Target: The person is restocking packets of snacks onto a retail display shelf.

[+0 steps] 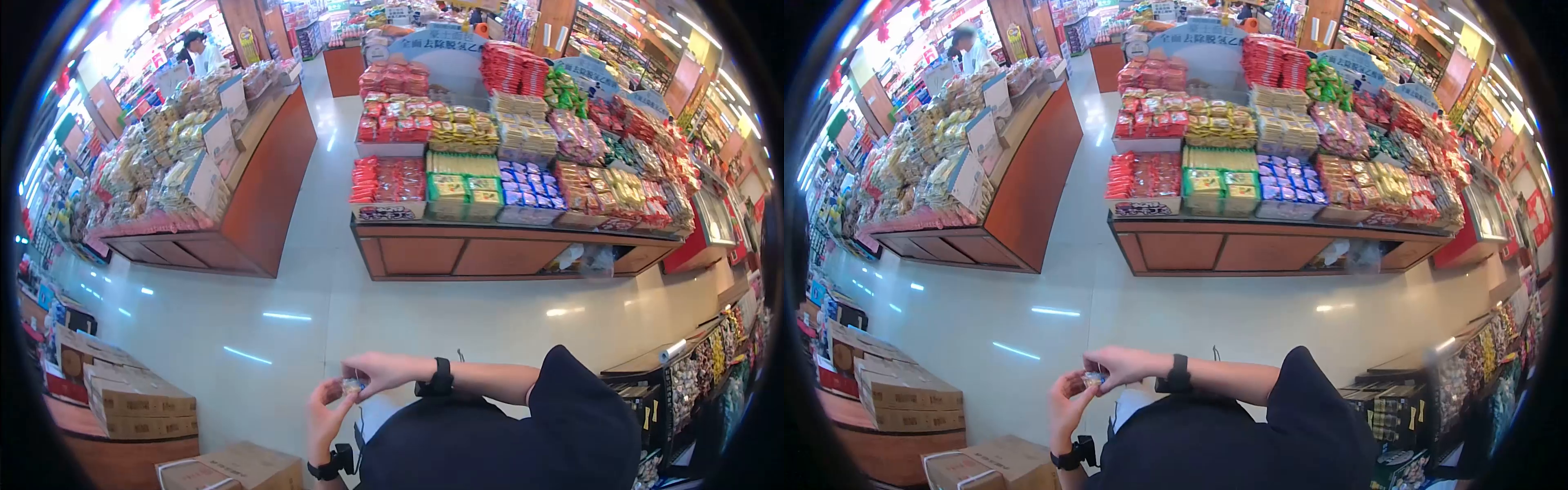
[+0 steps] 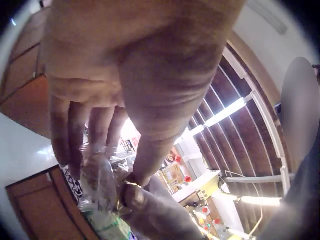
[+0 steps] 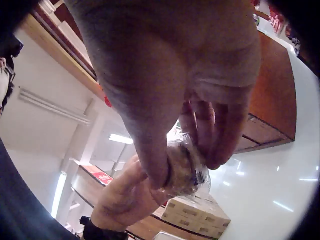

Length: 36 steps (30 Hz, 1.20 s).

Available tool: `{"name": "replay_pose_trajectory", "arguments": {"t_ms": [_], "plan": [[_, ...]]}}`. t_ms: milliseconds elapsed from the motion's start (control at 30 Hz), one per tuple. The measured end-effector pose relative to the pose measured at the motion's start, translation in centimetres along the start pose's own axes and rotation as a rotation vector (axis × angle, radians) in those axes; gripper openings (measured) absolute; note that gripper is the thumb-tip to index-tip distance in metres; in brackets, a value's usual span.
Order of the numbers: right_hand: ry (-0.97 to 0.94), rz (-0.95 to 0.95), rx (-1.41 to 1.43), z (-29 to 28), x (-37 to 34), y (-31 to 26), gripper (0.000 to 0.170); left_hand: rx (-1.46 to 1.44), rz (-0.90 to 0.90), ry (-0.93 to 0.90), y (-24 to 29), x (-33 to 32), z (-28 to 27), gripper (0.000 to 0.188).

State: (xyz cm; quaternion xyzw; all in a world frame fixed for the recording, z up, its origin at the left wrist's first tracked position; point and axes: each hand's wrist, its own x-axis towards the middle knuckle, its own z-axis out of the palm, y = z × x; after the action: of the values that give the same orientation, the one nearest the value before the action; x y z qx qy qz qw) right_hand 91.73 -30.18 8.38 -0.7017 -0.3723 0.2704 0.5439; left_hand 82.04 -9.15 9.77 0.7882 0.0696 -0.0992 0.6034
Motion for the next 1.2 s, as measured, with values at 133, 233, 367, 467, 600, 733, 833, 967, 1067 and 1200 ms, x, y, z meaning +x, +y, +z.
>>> {"name": "replay_pose_trajectory", "arguments": {"t_ms": [133, 233, 367, 467, 600, 733, 833, 967, 1067, 1200], "plan": [[0.111, -0.047, -0.136, -4.3, 10.8, 1.6, 0.044, 0.149, 0.068, -0.015, 1.6, 10.7, -6.5, 0.051], [0.217, -0.017, -0.083, -8.5, 17.5, 0.9, 0.045, 0.16, 0.121, -0.04, 4.2, 18.4, -10.8, 0.05], [0.445, -0.006, -0.023, -15.1, 24.6, -0.1, 0.047, 0.095, 0.222, -0.095, 7.0, 29.7, -15.6, 0.041], [0.579, 0.04, 0.145, -19.4, 28.7, 1.7, 0.047, 0.158, 0.305, -0.221, 11.4, 38.1, -17.9, 0.036], [0.66, 0.07, 0.364, -26.3, 33.6, 5.4, 0.048, 0.262, 0.396, -0.402, 14.4, 50.7, -18.6, 0.029], [0.708, -0.011, 0.513, -33.7, 37.4, 9.0, 0.046, 0.095, 0.219, -0.588, 16.1, 63.4, -18.1, 0.029], [0.819, -0.068, 0.573, -38.6, 38.9, 8.9, 0.046, 0.073, 0.183, -0.733, 21.0, 70.2, -17.1, 0.025], [1.035, -0.115, 0.645, -42.9, 40.1, 9.1, 0.047, 0.096, 0.106, -0.914, 25.7, 78.1, -13.9, 0.025], [1.255, -0.045, 0.648, -45.4, 40.7, 10.4, 0.048, 0.216, 0.136, -1.065, 28.0, 83.9, -9.8, 0.021], [1.606, 0.094, 0.543, -49.0, 42.6, 12.8, 0.049, 0.457, 0.26, -1.242, 29.8, 92.1, -3.7, 0.021]]}}
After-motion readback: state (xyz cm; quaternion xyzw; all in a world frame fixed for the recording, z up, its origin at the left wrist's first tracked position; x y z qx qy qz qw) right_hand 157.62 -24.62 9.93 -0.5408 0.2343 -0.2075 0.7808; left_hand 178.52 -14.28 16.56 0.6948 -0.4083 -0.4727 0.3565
